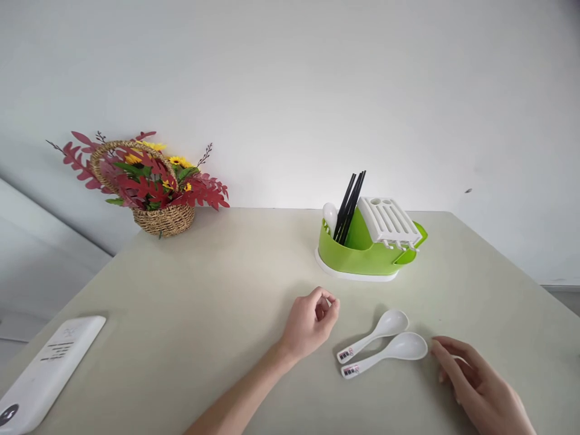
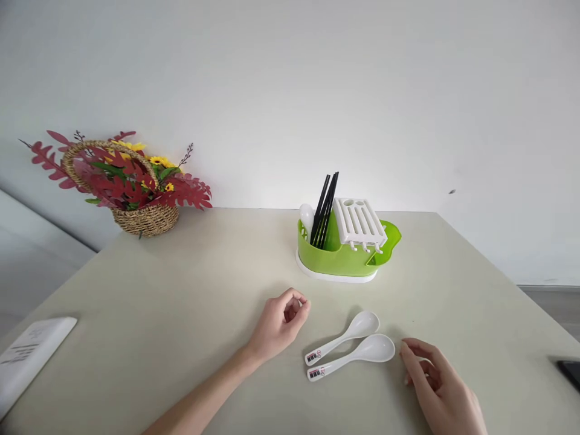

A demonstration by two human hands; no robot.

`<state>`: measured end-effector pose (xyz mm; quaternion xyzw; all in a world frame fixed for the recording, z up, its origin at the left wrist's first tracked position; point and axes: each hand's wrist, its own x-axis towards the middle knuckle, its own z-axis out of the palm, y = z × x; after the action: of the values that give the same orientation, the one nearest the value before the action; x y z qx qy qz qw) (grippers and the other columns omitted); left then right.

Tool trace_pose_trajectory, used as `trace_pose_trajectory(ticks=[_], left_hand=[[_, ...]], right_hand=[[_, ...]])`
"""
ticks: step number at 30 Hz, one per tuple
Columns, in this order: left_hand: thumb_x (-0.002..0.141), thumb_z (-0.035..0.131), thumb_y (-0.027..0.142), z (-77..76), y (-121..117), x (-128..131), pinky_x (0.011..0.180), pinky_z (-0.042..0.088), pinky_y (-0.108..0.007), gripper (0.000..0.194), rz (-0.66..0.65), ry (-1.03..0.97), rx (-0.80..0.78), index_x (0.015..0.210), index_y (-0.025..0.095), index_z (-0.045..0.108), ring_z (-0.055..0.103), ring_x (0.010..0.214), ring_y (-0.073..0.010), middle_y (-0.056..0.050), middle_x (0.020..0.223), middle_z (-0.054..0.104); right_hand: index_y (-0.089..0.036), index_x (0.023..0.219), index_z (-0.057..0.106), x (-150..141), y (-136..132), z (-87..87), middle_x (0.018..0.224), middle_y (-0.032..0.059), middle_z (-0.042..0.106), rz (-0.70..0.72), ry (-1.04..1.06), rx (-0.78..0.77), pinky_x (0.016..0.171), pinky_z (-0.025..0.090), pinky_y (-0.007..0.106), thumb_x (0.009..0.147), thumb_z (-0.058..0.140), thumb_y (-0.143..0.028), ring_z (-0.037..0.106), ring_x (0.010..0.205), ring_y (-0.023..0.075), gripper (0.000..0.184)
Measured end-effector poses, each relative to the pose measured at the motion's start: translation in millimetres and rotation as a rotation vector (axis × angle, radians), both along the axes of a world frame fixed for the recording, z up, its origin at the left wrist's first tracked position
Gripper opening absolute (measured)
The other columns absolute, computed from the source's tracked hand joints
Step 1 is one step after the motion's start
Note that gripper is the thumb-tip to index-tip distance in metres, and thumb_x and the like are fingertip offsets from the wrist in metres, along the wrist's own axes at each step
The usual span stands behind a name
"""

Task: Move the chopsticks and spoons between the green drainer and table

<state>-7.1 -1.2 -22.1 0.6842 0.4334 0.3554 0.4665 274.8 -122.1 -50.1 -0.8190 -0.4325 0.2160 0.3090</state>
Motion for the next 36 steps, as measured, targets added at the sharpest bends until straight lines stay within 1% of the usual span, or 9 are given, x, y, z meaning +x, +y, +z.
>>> trace_pose_trajectory(ticks=[3, 5, 8, 12, 14, 20, 26, 31, 36], left_hand=[[0.101, 0.057, 0.042, 0.3, 0, 0, 0.055, 0.037, -0.022, 0.024, -0.013, 0.02, 0.018, 0.089, 0.021, 0.059, 0.047, 0.056, -0.0098, 0.006, 0.062, 0.055], [0.101, 0.057, 0.041, 0.5, 1, 1, 0.055, 0.037, -0.022, 0.024, -0.017, 0.031, 0.026, 0.088, 0.021, 0.059, 0.047, 0.056, -0.0098, 0.005, 0.062, 0.056], [0.101, 0.057, 0.04, 0.8, 1, 1, 0.056, 0.037, -0.022, 0.023, -0.018, 0.05, 0.039, 0.088, 0.021, 0.059, 0.048, 0.056, -0.0098, 0.005, 0.063, 0.056], [0.101, 0.057, 0.04, 1.4, 1, 2, 0.056, 0.037, -0.022, 0.023, -0.021, 0.068, 0.042, 0.088, 0.021, 0.059, 0.047, 0.056, -0.0098, 0.005, 0.062, 0.056], [0.101, 0.057, 0.041, 1.7, 1, 2, 0.055, 0.037, -0.022, 0.024, -0.025, 0.077, 0.038, 0.088, 0.021, 0.059, 0.048, 0.056, -0.0099, 0.005, 0.063, 0.056], [0.101, 0.057, 0.041, 2.1, 2, 2, 0.056, 0.037, -0.022, 0.024, -0.022, 0.107, 0.047, 0.087, 0.021, 0.06, 0.048, 0.056, -0.0099, 0.006, 0.062, 0.056], [0.101, 0.057, 0.04, 1.1, 2, 2, 0.056, 0.038, -0.022, 0.023, -0.027, 0.092, 0.07, 0.088, 0.021, 0.06, 0.049, 0.056, -0.01, 0.005, 0.063, 0.058], [0.101, 0.056, 0.039, -0.3, 1, 1, 0.056, 0.038, -0.022, 0.023, -0.034, 0.092, 0.087, 0.088, 0.022, 0.06, 0.049, 0.055, -0.0101, 0.005, 0.062, 0.058], [0.1, 0.057, 0.039, -1.6, 1, 1, 0.056, 0.039, -0.023, 0.022, -0.03, 0.088, 0.103, 0.087, 0.022, 0.06, 0.049, 0.056, -0.0103, 0.005, 0.063, 0.058]], right_hand=[[-0.029, 0.108, 0.073, 2, 7, -9.0, 0.087, 0.0025, 0.078, -0.016, -0.003, 0.009, 0.061, 0.054, 0.031, 0.085, 0.054, -0.081, 0.069, 0.068, 0.022, 0.059], [-0.03, 0.106, 0.074, 1, 11, -9.4, 0.091, 0.0032, 0.079, 0.019, -0.026, -0.032, 0.06, 0.054, 0.031, 0.082, 0.054, -0.083, 0.07, 0.069, 0.0232, 0.062], [-0.033, 0.1, 0.076, -1, 16, -5.5, 0.076, 0.001, 0.075, 0.08, -0.076, -0.127, 0.058, 0.054, 0.031, 0.082, 0.051, -0.085, 0.07, 0.068, 0.0243, 0.061], [-0.035, 0.093, 0.076, -3, 17, -2.3, 0.062, -0.0012, 0.067, 0.14, -0.106, -0.168, 0.057, 0.052, 0.03, 0.084, 0.048, -0.085, 0.066, 0.061, 0.0231, 0.058], [-0.034, 0.093, 0.075, -4, 16, -2.6, 0.062, -0.0013, 0.066, 0.154, -0.098, -0.153, 0.058, 0.051, 0.029, 0.085, 0.048, -0.084, 0.065, 0.061, 0.0224, 0.057], [-0.031, 0.092, 0.073, -13, 10, 2.1, 0.069, -0.0018, 0.069, 0.127, 0.03, -0.001, 0.063, 0.047, 0.026, 0.09, 0.049, -0.077, 0.06, 0.061, 0.0187, 0.052], [-0.028, 0.097, 0.075, -20, 7, 8.4, 0.052, -0.0049, 0.048, 0.084, 0.183, 0.014, 0.057, 0.039, 0.027, 0.09, 0.051, -0.077, 0.049, 0.055, 0.0183, 0.055], [-0.025, 0.093, 0.074, -20, 6, 12.9, 0.056, -0.0037, 0.052, 0.048, 0.252, 0.024, 0.055, 0.037, 0.026, 0.09, 0.051, -0.078, 0.049, 0.057, 0.0167, 0.057], [-0.024, 0.096, 0.072, -20, 3, 17.8, 0.057, -0.003, 0.056, 0.038, 0.306, 0.043, 0.052, 0.035, 0.025, 0.09, 0.054, -0.078, 0.044, 0.056, 0.0154, 0.057]])
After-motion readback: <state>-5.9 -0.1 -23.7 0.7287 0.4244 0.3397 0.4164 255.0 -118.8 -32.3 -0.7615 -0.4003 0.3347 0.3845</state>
